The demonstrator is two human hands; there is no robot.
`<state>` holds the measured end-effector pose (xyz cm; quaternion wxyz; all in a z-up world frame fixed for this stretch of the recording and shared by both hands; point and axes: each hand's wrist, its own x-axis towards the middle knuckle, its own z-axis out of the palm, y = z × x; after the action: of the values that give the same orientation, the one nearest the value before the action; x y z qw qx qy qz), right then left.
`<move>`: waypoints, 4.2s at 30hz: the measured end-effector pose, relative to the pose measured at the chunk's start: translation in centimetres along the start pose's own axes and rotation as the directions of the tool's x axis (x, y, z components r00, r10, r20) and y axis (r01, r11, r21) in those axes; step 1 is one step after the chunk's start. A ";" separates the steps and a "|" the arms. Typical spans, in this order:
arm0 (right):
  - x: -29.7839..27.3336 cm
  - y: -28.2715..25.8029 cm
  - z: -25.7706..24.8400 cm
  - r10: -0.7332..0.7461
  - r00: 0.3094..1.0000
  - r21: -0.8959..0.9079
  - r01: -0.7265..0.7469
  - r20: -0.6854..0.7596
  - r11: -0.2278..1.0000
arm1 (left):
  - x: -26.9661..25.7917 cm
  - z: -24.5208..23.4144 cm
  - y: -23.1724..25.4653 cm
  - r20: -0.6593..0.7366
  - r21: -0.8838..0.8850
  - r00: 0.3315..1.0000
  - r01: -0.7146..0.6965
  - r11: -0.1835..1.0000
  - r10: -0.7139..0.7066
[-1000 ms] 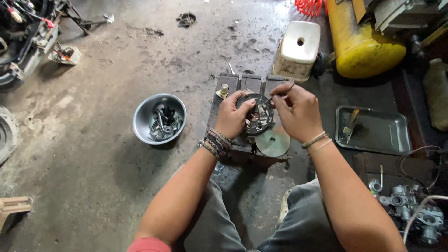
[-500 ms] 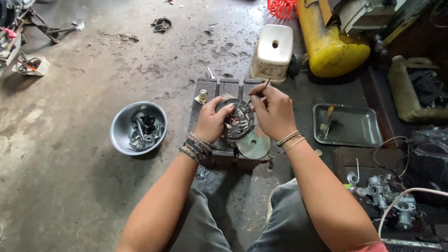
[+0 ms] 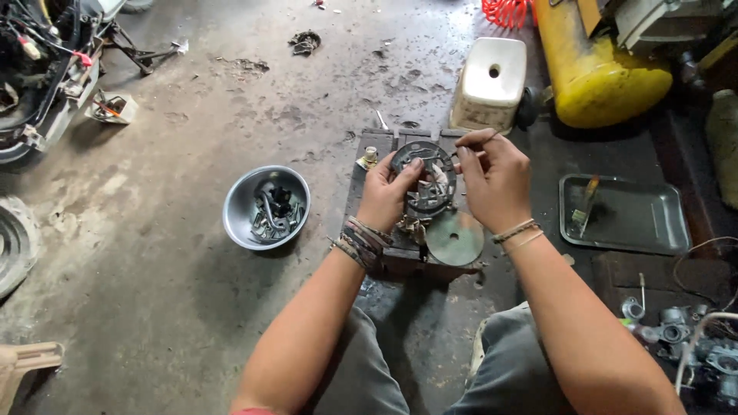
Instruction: The person uses a small metal tool to scrape and clean debris from a circular mechanical component held in the left hand. The person repeatedly scrapes different areas of the part's surface and rotates it to access different sections.
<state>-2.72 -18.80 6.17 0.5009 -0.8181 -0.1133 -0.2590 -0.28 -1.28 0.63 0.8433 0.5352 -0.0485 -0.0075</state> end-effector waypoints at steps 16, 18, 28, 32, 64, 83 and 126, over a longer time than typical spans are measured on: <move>0.1 -1.3 -1.1 -0.058 0.997 0.025 0.057 0.048 0.998 | -2.4 2.2 3.8 0.031 0.299 0.995 -0.101 0.949 0.096; 0.0 -1.3 -1.3 -0.047 0.997 0.062 0.043 0.054 0.997 | -1.9 2.0 3.6 -0.004 0.239 0.998 -0.062 0.969 0.065; -0.2 -0.9 -0.7 -0.100 0.992 -0.088 0.107 0.075 0.990 | -1.6 1.4 3.3 -0.017 0.267 1.000 0.019 0.964 -0.015; -0.1 -1.0 -0.5 -0.117 0.992 -0.082 0.121 0.053 0.989 | -1.3 1.2 2.5 -0.015 0.228 1.000 0.000 0.974 0.004; 0.4 -0.9 -1.9 -0.133 0.990 -0.121 0.138 0.047 0.983 | -0.7 0.6 2.0 0.131 0.240 0.991 -0.043 0.970 0.011; 0.6 -0.3 -1.2 -0.218 0.975 -0.076 0.221 0.039 0.972 | -0.6 0.8 1.0 0.203 0.280 0.979 -0.065 0.958 0.007; -0.5 -1.4 -1.1 0.074 0.992 0.210 -0.094 0.103 0.973 | 1.0 -3.6 -0.9 0.191 0.287 0.945 0.207 0.935 -0.267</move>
<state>-4.09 -19.05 7.38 0.5909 -0.7746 -0.1293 -0.1849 1.05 1.49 -1.61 0.7465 0.6399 -0.0796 -0.1641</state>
